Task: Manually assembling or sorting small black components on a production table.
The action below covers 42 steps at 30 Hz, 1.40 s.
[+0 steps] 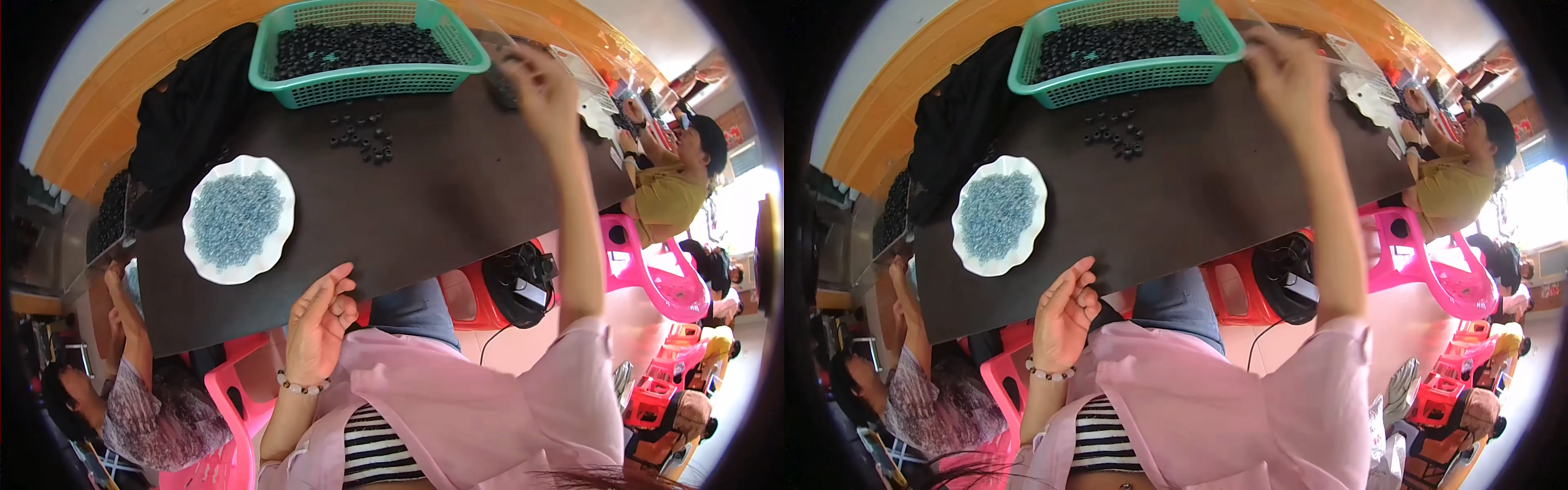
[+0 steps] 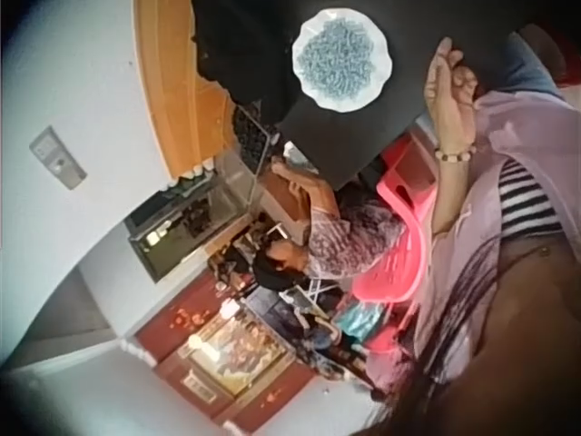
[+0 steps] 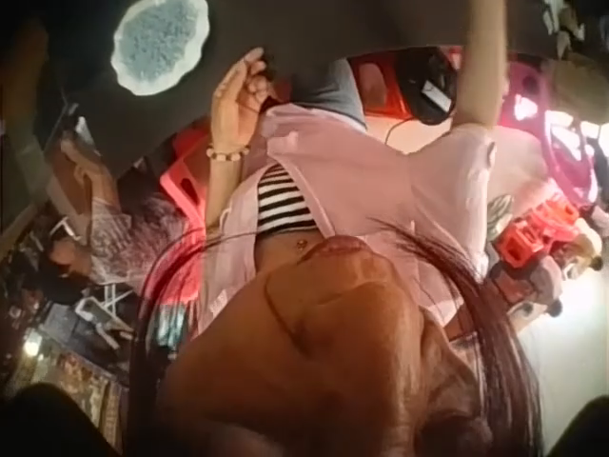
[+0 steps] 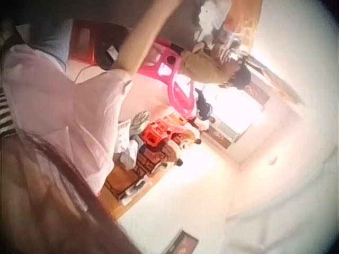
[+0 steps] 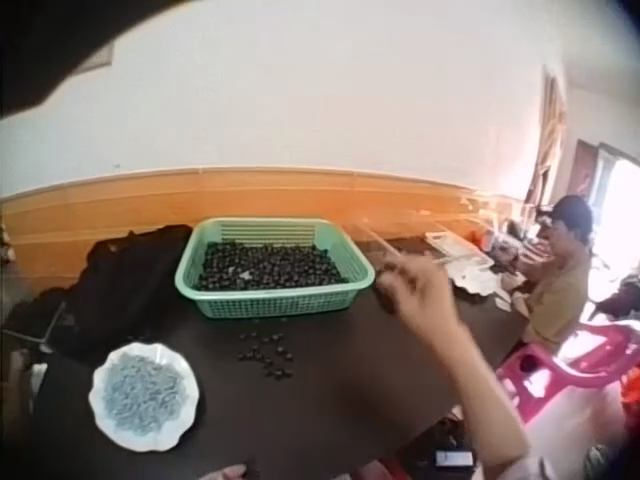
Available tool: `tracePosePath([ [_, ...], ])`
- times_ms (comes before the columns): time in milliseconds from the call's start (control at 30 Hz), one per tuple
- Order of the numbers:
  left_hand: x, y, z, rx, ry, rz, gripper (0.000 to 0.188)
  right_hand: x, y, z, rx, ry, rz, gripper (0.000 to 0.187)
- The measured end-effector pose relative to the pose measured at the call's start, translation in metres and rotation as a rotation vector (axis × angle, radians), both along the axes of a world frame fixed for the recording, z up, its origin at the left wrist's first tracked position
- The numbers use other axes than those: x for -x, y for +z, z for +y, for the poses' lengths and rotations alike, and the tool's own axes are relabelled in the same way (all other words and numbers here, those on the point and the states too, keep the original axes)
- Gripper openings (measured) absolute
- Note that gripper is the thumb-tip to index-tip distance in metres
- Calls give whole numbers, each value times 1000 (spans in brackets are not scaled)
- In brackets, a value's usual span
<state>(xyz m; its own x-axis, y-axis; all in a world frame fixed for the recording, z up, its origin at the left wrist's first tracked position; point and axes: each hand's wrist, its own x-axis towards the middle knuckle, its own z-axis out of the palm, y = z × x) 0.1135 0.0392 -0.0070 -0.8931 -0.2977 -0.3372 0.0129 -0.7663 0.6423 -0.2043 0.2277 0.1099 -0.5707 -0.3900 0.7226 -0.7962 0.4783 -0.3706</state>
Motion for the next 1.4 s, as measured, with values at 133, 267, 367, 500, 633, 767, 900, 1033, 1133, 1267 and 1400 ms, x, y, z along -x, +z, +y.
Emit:
tracePosePath([
  [133,6,0,1,-42,-41,-3,31,146,1,64,-329,-494,-77,34],
  [267,3,2,-1,-56,-38,-3,31,171,-15,72,-384,-545,-135,32],
  [367,5,2,-2,-43,-62,-15,31,134,-17,51,-245,-490,-128,31],
  [500,5,1,-4,-33,-76,-17,31,56,-36,-6,68,39,-41,19],
  [633,4,0,-4,-23,-67,-39,31,1,-72,-47,-231,302,-186,16],
  [767,4,0,-4,-18,-71,-25,30,-13,-91,-66,-285,480,-99,21],
  [900,2,2,-4,-10,-73,-28,30,-10,-99,-74,-353,419,-235,24],
  [1033,1,1,-4,-14,-70,-34,30,-10,-108,-80,-346,397,-188,21],
  [1133,2,1,-4,-7,-77,-41,30,-6,-113,-78,-346,373,-213,21],
  [1267,4,2,-7,-45,-84,-26,30,-23,-113,-73,-204,357,-380,23],
  [1400,6,8,-6,-43,-73,-32,31,-77,-81,-73,-88,429,-415,34],
])
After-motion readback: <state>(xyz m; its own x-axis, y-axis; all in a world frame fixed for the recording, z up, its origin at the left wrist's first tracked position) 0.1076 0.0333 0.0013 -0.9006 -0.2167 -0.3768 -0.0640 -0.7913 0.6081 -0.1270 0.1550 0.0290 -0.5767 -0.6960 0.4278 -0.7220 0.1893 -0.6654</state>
